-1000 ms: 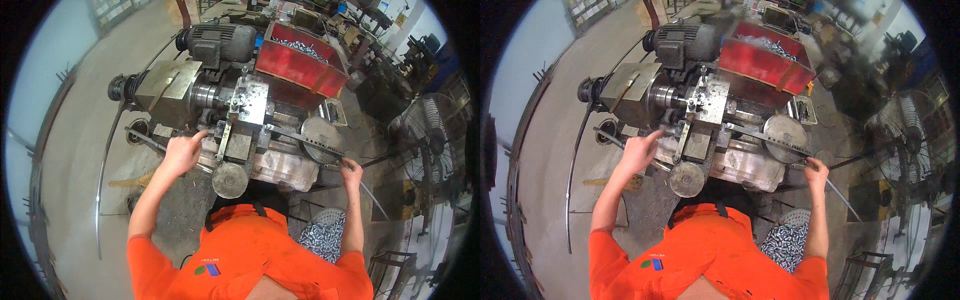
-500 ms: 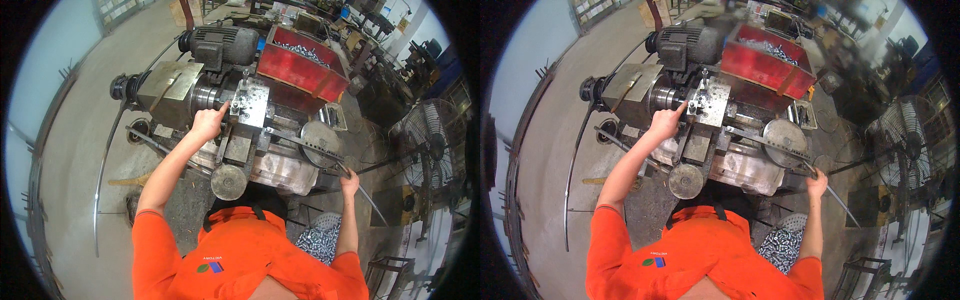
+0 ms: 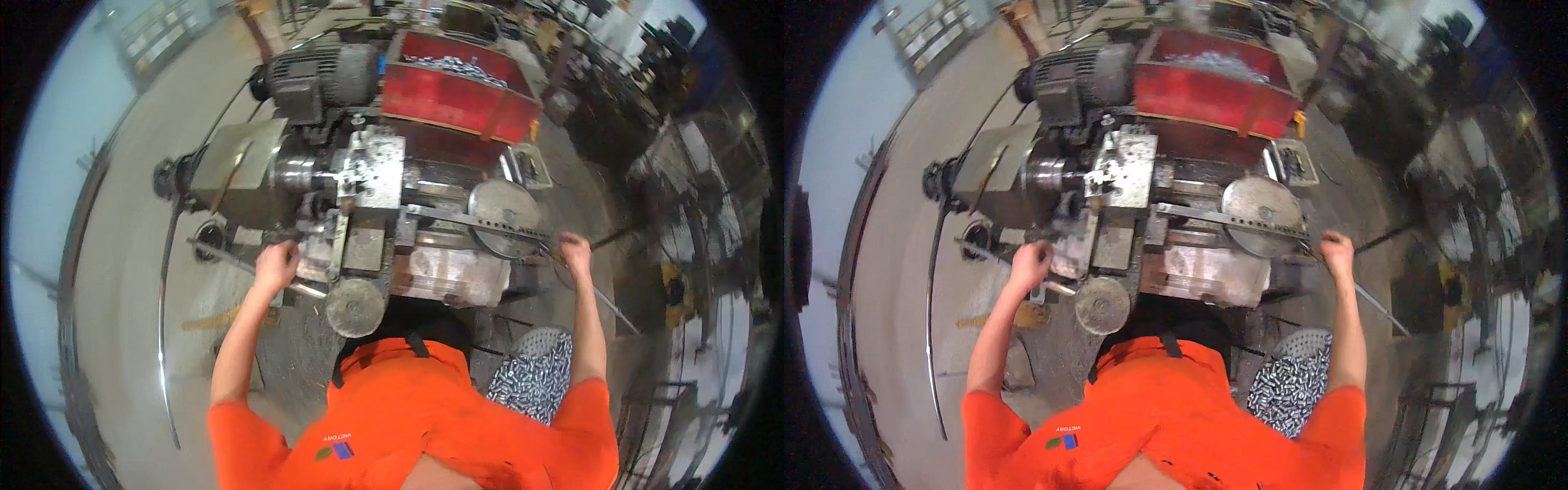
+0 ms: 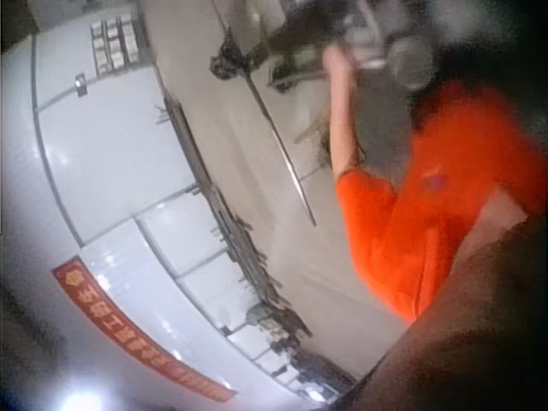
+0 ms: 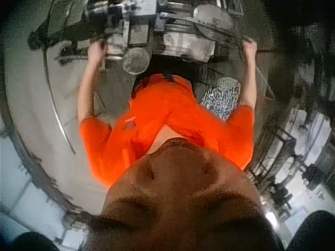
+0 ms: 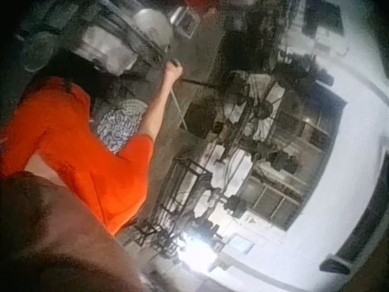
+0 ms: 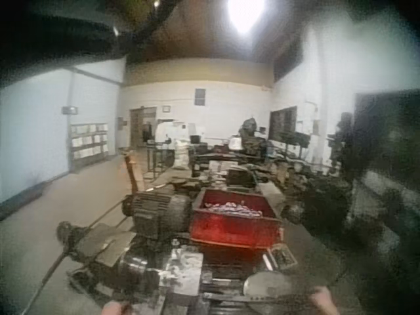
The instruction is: The person operates a metal turning machine, repeatedly inserting small metal pieces into the chuck, engaging the cutting tool with levers, and removing finished parts. The person places the finished parts into a red bin and occasionally inspects them by hand.
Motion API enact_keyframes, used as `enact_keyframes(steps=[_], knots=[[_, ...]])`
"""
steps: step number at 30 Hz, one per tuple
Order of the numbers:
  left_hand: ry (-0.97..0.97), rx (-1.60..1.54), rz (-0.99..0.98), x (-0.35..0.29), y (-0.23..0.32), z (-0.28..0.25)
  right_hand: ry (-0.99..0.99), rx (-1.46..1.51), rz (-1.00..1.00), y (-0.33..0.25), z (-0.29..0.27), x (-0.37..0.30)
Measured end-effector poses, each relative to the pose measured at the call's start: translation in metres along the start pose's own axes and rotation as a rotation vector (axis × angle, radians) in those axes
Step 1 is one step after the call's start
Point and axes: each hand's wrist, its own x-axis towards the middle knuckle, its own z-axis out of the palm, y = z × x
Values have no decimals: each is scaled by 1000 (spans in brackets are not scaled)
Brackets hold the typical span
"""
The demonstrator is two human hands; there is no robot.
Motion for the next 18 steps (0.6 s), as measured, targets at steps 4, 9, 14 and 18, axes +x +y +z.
enact_keyframes(steps=[4,9,14,18], knots=[[-35,89,-124,7,22,0,-127,192,123,18,17,52],[-199,-26,-261,13,16,-7,-155,415,208,21,62,112],[-229,143,-322,15,24,-3,-369,511,287,39,100,160],[-254,201,-375,5,20,-1,-513,232,493,-47,121,157]])
